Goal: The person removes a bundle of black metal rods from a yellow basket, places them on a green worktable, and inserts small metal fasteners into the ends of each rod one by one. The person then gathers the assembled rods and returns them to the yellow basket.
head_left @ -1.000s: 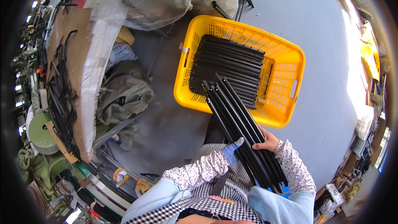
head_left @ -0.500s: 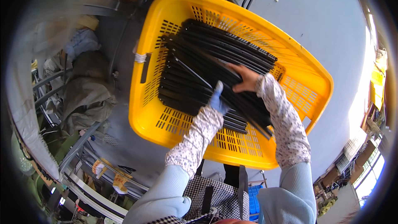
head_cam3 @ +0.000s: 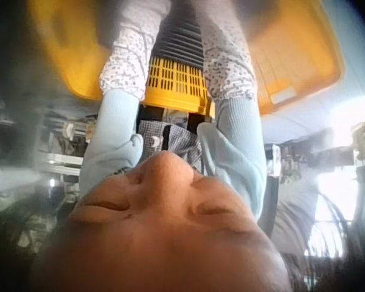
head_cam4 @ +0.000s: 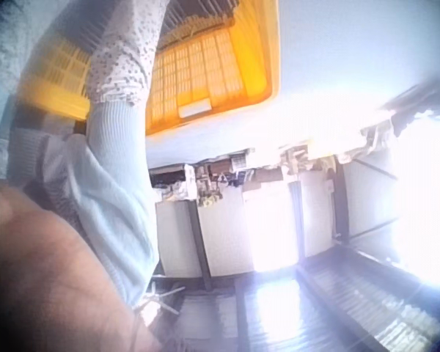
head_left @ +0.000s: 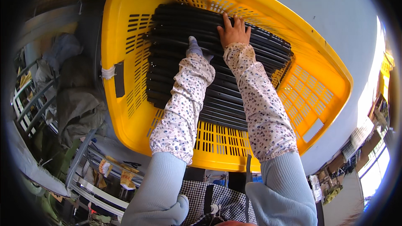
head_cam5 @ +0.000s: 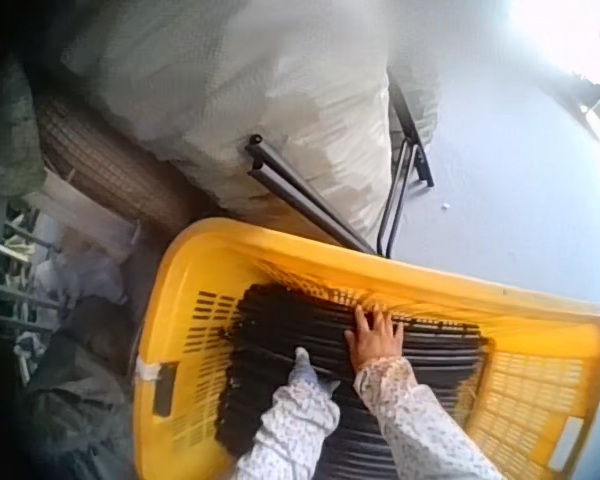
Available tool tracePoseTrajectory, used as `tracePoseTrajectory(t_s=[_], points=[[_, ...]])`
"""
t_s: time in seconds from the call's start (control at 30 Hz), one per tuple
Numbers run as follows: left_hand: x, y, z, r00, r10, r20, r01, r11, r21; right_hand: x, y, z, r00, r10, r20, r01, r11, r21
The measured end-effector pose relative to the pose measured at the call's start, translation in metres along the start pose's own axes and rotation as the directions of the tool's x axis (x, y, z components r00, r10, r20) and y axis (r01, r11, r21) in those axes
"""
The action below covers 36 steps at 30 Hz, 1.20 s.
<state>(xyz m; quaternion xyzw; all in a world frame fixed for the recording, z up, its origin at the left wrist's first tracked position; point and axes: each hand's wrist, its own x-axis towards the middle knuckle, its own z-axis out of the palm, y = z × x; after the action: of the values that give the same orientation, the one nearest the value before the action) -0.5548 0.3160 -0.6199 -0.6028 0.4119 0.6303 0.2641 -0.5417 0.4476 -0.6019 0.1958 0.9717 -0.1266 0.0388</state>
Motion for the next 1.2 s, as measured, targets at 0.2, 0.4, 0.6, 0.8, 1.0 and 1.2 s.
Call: tracePoseTrajectory(t_s=[0.2,0.4,0.6,0.8,1.0,1.2], points=[[0.033,0.014,-0.052,0.912,0.364,-0.192,-0.298,0.906,0.301,-0.088,0.033,-0.019,0.97,0.181,-0.162,-0.097,0.9,0.426],[-0.03,-0.036,-0.134,0.835,0.546,0.06,-0.523,0.756,0.393,-0.263,-0.001,-0.104,0.903,0.124,0.41,-0.399,0.594,0.698],[-0.121,-0.012,-0.163,0.481,0.747,0.459,-0.763,0.1,0.639,-0.319,-0.137,-0.31,0.803,-0.483,0.35,-0.339,0.113,0.934],[-0.21,0.045,-0.214,0.205,0.655,0.728,-0.704,-0.418,0.574,-0.373,-0.202,-0.425,0.753,-0.414,0.512,-0.483,0.182,0.857],[-0.319,0.096,-0.299,0.332,0.834,0.44,-0.545,-0.211,0.811,-0.43,-0.213,-0.481,0.729,-0.591,0.347,-0.114,0.394,0.912],[-0.404,0.124,-0.434,0.331,0.928,0.171,-0.458,0.0,0.889,-0.496,-0.231,-0.542,0.217,-0.908,0.359,-0.788,0.055,0.613]])
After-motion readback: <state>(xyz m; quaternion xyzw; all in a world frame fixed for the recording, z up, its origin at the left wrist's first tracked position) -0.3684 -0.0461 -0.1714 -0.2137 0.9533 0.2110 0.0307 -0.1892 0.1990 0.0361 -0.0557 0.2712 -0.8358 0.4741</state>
